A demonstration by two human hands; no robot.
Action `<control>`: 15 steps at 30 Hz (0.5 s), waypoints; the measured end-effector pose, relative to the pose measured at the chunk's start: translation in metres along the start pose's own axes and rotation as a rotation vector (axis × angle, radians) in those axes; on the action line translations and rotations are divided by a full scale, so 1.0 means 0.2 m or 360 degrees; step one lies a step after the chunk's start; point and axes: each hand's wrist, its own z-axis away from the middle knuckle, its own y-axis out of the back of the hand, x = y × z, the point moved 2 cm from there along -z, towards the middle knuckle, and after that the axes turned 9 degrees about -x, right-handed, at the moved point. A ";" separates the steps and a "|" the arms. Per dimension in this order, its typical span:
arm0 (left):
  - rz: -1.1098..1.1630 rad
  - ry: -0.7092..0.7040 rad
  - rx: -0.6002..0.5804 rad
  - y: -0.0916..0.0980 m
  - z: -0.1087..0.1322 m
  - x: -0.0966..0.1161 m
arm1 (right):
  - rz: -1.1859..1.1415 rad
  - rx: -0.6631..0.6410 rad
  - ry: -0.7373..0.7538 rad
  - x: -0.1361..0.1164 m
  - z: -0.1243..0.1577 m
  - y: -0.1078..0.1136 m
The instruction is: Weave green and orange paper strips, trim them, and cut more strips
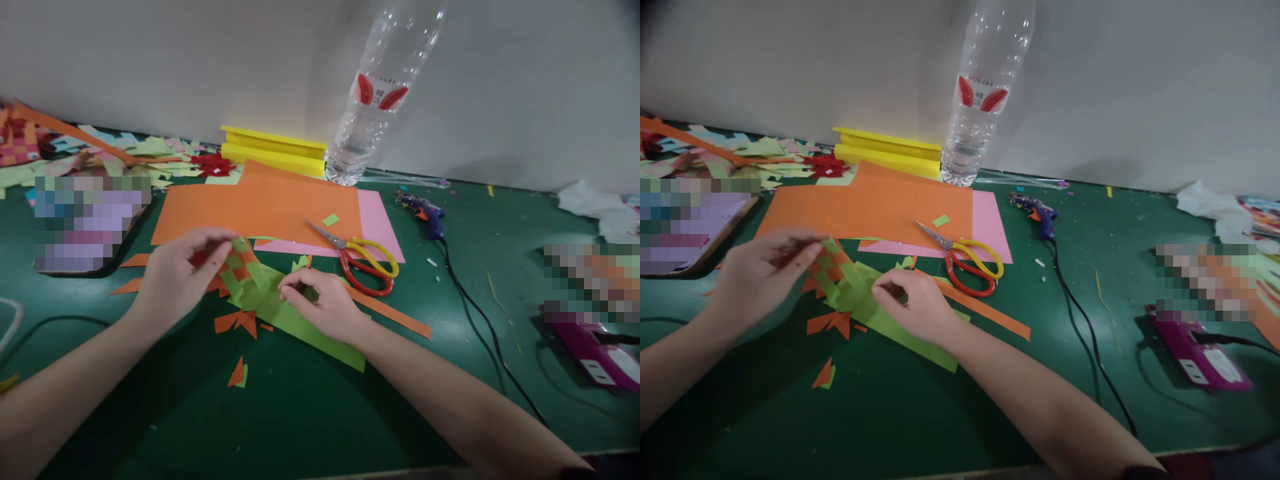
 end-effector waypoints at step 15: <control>0.0201 0.0237 0.0571 0.17 -0.09 -0.21 | -0.0044 -0.0014 -0.0047 0.01 0.00 0.00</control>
